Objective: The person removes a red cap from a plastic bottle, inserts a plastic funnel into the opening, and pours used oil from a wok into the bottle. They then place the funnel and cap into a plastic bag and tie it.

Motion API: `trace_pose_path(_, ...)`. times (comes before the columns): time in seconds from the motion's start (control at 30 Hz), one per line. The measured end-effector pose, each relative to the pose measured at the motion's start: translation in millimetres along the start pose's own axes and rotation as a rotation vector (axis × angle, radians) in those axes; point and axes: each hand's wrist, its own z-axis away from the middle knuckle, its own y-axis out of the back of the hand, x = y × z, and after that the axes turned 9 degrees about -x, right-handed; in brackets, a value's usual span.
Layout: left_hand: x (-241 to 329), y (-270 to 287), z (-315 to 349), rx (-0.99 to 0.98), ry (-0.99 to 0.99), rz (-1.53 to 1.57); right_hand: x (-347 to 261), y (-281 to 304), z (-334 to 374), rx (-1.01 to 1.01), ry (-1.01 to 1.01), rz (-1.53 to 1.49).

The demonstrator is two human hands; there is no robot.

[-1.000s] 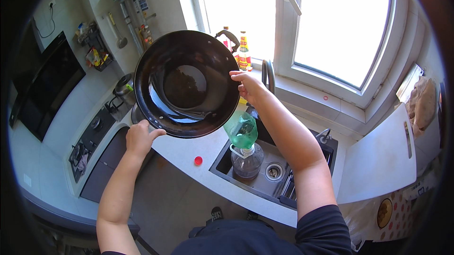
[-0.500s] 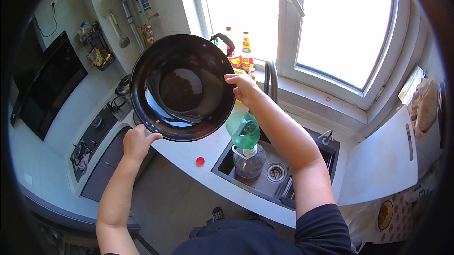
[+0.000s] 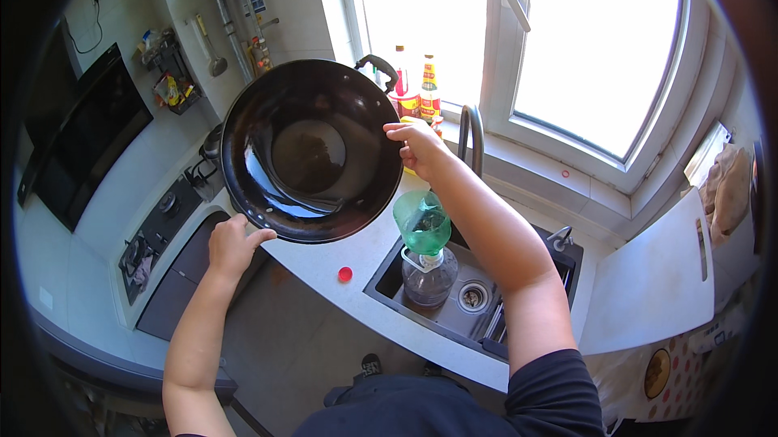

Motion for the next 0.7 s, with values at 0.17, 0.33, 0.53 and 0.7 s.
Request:
trace_pose_path(0.17,11,-8,-8,0.026,-0.030,-0.016,-8,10,10,0.047,0.025,0.000)
trace_pose_path(0.33,18,-13,-12,0.062,-0.088,-0.043,-8,21,19,0.050,0.045,-0.011)
trace_pose_path(0.53,21,-15,-14,0.084,-0.104,-0.091,-6,27,19,0.039,0.049,-0.004)
trace_pose_path(0.7,15,-14,-12,0.111,-0.117,-0.093,1,24,12,0.040,0.040,-0.023)
